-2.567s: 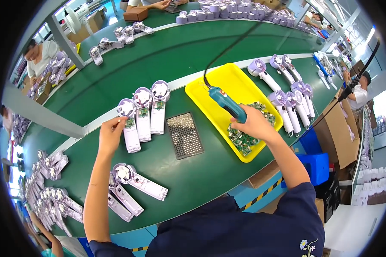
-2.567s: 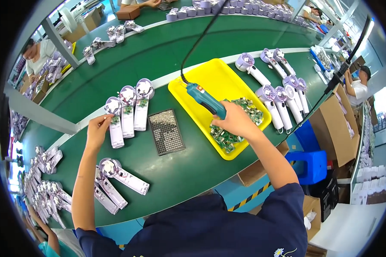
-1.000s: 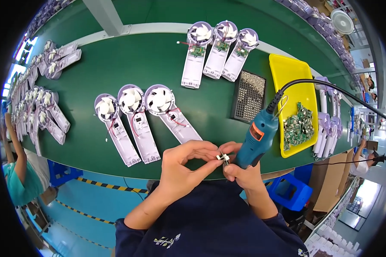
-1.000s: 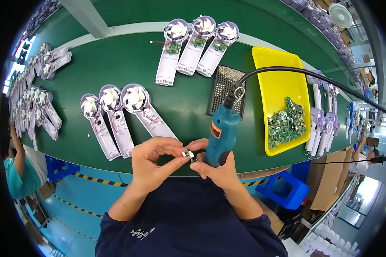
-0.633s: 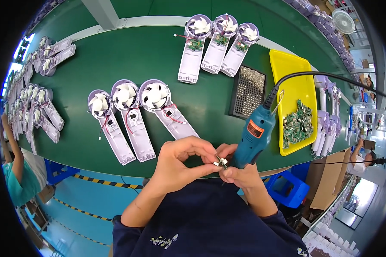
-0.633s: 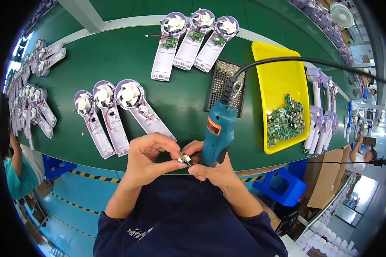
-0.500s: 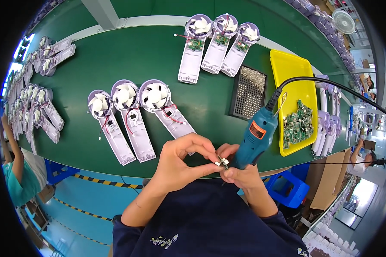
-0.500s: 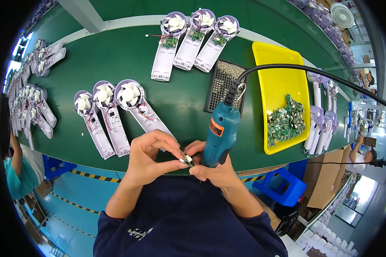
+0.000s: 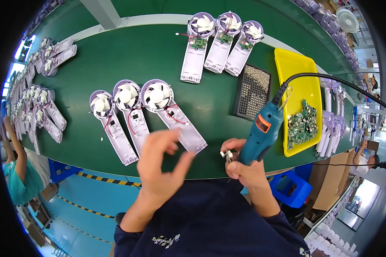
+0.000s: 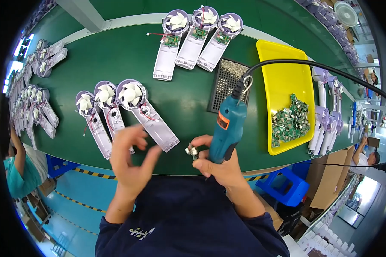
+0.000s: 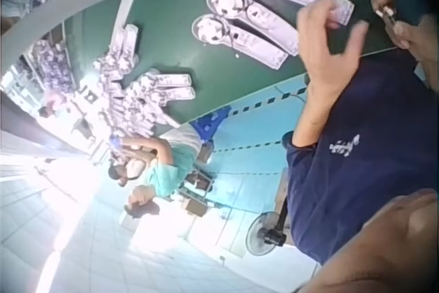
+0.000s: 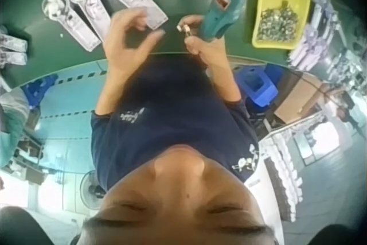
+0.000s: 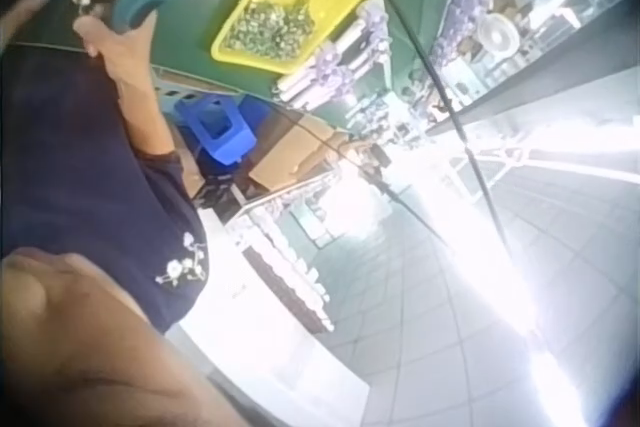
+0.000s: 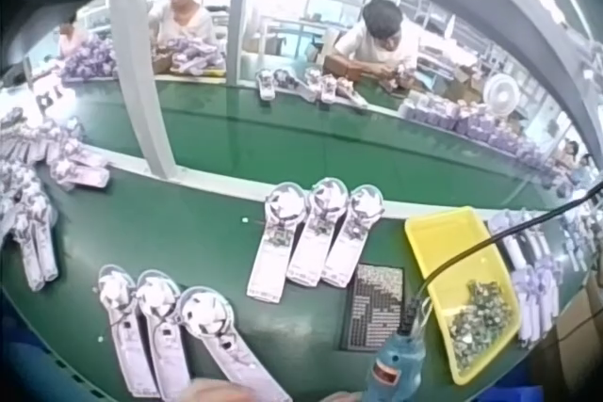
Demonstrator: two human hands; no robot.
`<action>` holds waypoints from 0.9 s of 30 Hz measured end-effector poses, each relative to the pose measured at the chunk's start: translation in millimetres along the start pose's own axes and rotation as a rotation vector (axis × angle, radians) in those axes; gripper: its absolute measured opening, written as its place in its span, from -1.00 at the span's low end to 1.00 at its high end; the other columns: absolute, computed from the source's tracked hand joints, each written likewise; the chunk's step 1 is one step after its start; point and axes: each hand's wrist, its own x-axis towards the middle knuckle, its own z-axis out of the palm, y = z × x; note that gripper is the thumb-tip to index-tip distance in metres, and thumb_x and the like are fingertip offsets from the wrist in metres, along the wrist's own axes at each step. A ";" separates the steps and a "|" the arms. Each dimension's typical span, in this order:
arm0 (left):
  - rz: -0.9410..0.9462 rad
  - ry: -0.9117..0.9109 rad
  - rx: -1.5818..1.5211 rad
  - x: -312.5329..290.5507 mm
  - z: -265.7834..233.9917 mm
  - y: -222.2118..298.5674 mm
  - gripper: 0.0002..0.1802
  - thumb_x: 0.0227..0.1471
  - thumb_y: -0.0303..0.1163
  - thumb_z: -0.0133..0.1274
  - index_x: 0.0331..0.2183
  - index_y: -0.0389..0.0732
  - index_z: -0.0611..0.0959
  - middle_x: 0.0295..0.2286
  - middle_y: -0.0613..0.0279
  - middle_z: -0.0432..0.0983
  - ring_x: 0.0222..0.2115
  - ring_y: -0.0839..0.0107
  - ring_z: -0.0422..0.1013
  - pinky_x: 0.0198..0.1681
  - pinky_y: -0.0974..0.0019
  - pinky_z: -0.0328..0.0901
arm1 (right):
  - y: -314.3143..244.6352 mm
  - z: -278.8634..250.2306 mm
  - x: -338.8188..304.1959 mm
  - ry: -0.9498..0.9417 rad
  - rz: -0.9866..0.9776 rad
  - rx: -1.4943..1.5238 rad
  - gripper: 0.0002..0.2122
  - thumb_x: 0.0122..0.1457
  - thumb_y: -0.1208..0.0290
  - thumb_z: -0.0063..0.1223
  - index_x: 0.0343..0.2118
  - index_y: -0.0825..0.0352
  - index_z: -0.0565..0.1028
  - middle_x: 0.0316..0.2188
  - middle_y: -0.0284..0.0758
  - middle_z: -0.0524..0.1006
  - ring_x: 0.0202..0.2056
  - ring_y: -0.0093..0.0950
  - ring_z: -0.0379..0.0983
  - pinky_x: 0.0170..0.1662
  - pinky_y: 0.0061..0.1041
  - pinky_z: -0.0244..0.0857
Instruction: The person assembles portable fans by placing circuit boards into the fan housings and screwing them in with an electric screwdriver.
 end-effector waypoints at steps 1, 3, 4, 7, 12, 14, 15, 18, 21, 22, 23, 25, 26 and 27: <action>-0.059 0.026 0.114 2.0 -1.6 -0.7 -0.35 -0.22 -0.65 0.32 0.00 -0.28 0.52 -0.16 0.09 0.43 -0.40 0.40 0.38 -0.36 0.42 0.32 | -0.3 -1.0 1.8 0.000 -0.001 0.003 -0.55 -0.04 0.69 0.29 -0.04 0.46 0.42 -0.13 -0.16 0.47 -0.64 -0.64 0.30 -0.60 -0.67 0.20; -0.158 0.023 0.281 9.3 -1.6 0.6 -0.21 -0.17 -0.68 0.26 0.15 -0.29 0.40 0.02 -0.02 0.26 -0.34 0.36 0.35 -0.34 0.37 0.32 | -0.3 -5.4 6.2 -0.002 0.013 -0.051 -0.54 0.03 0.53 0.28 0.01 0.41 0.37 -0.11 -0.13 0.40 -0.68 -0.65 0.25 -0.65 -0.64 0.13; -0.121 0.012 0.335 14.8 0.8 0.3 -0.22 -0.16 -0.68 0.25 0.15 -0.30 0.39 0.03 -0.03 0.25 -0.36 0.33 0.36 -0.34 0.34 0.32 | 1.9 -7.1 8.9 -0.041 0.010 0.022 -0.56 0.07 0.50 0.26 0.02 0.39 0.38 -0.09 -0.15 0.40 -0.67 -0.67 0.25 -0.64 -0.64 0.11; -0.040 -0.040 0.395 30.5 5.0 -7.0 -0.38 -0.11 -0.66 0.20 0.06 -0.32 0.47 0.06 -0.01 0.26 -0.40 0.27 0.37 -0.32 0.26 0.34 | -1.6 3.5 13.3 -0.066 0.035 0.158 -0.57 0.09 0.50 0.24 0.03 0.38 0.38 -0.07 -0.15 0.38 -0.67 -0.68 0.24 -0.63 -0.64 0.11; 0.125 -0.013 0.499 38.3 6.9 -23.0 -0.67 -0.10 -0.61 0.20 -0.19 -0.30 0.65 0.00 0.16 0.37 -0.33 0.25 0.39 -0.33 0.25 0.35 | -0.7 4.5 15.3 -0.120 0.031 0.142 -0.56 0.09 0.51 0.24 0.03 0.38 0.37 -0.06 -0.17 0.35 -0.67 -0.68 0.24 -0.63 -0.64 0.12; 0.121 -0.005 0.507 41.0 11.0 -21.3 -0.71 -0.10 -0.60 0.20 -0.23 -0.27 0.67 -0.02 0.19 0.39 -0.31 0.23 0.38 -0.33 0.24 0.35 | 1.4 2.0 15.7 -0.114 0.019 0.138 -0.56 0.08 0.52 0.25 0.03 0.38 0.37 -0.06 -0.17 0.35 -0.67 -0.67 0.24 -0.63 -0.63 0.12; 0.107 -0.014 0.527 43.9 11.7 -15.7 -0.72 -0.11 -0.60 0.20 -0.24 -0.26 0.68 -0.03 0.19 0.38 -0.31 0.23 0.38 -0.33 0.24 0.35 | 1.2 0.5 14.5 -0.112 0.021 0.139 -0.56 0.08 0.52 0.25 0.03 0.38 0.37 -0.06 -0.17 0.35 -0.67 -0.67 0.24 -0.63 -0.63 0.12; 0.113 -0.043 0.578 49.8 11.4 -15.5 -0.74 -0.11 -0.60 0.20 -0.26 -0.23 0.68 -0.03 0.18 0.38 -0.32 0.23 0.39 -0.33 0.26 0.35 | 1.2 -2.7 12.7 -0.122 0.023 0.148 -0.56 0.07 0.53 0.25 0.02 0.38 0.37 -0.06 -0.16 0.34 -0.67 -0.67 0.25 -0.63 -0.63 0.13; 0.092 -0.054 0.524 50.8 12.8 -20.7 -0.77 -0.14 -0.59 0.20 -0.32 -0.24 0.69 -0.04 0.19 0.39 -0.34 0.26 0.40 -0.33 0.26 0.35 | 2.7 -4.0 12.1 -0.109 0.024 0.143 -0.56 0.07 0.53 0.26 0.02 0.38 0.37 -0.07 -0.15 0.35 -0.68 -0.66 0.25 -0.63 -0.63 0.14; 0.115 -0.057 0.518 49.3 14.0 -22.8 -0.79 -0.18 -0.59 0.21 -0.35 -0.25 0.69 -0.06 0.19 0.41 -0.36 0.27 0.40 -0.33 0.25 0.36 | 2.7 -4.0 12.4 -0.094 0.024 0.110 -0.56 0.06 0.52 0.27 0.01 0.38 0.37 -0.09 -0.15 0.37 -0.68 -0.65 0.26 -0.63 -0.62 0.14; 0.136 -0.062 0.510 48.2 14.8 -24.1 -0.80 -0.21 -0.58 0.22 -0.39 -0.25 0.69 -0.07 0.19 0.42 -0.38 0.27 0.40 -0.33 0.25 0.36 | 2.9 -4.0 12.7 -0.077 0.024 0.078 -0.55 0.05 0.52 0.28 0.00 0.38 0.37 -0.12 -0.15 0.38 -0.68 -0.65 0.26 -0.64 -0.62 0.15; 0.200 -0.077 0.426 46.2 16.3 -23.7 -0.81 -0.27 -0.60 0.22 -0.43 -0.26 0.69 -0.11 0.15 0.48 -0.32 0.24 0.45 -0.30 0.25 0.38 | 2.0 -2.3 10.6 -0.035 0.011 0.085 -0.57 0.04 0.60 0.26 -0.01 0.42 0.38 -0.25 -0.22 0.43 -0.66 -0.65 0.28 -0.61 -0.64 0.15; 0.251 -0.099 0.387 44.1 16.5 -25.5 -0.80 -0.27 -0.61 0.22 -0.43 -0.27 0.69 -0.12 0.12 0.50 -0.29 0.23 0.46 -0.30 0.25 0.38 | 2.1 -1.8 9.5 0.005 -0.003 0.088 -0.59 0.03 0.69 0.23 -0.02 0.46 0.40 -0.37 -0.28 0.48 -0.64 -0.65 0.30 -0.59 -0.66 0.16; 0.259 -0.120 0.339 39.8 18.3 -22.9 -0.79 -0.26 -0.63 0.20 -0.42 -0.29 0.68 -0.14 0.09 0.51 -0.25 0.17 0.48 -0.26 0.24 0.39 | 1.0 -2.1 7.7 0.016 0.002 0.092 -0.59 0.03 0.69 0.23 -0.02 0.46 0.40 -0.37 -0.28 0.48 -0.64 -0.65 0.30 -0.59 -0.66 0.16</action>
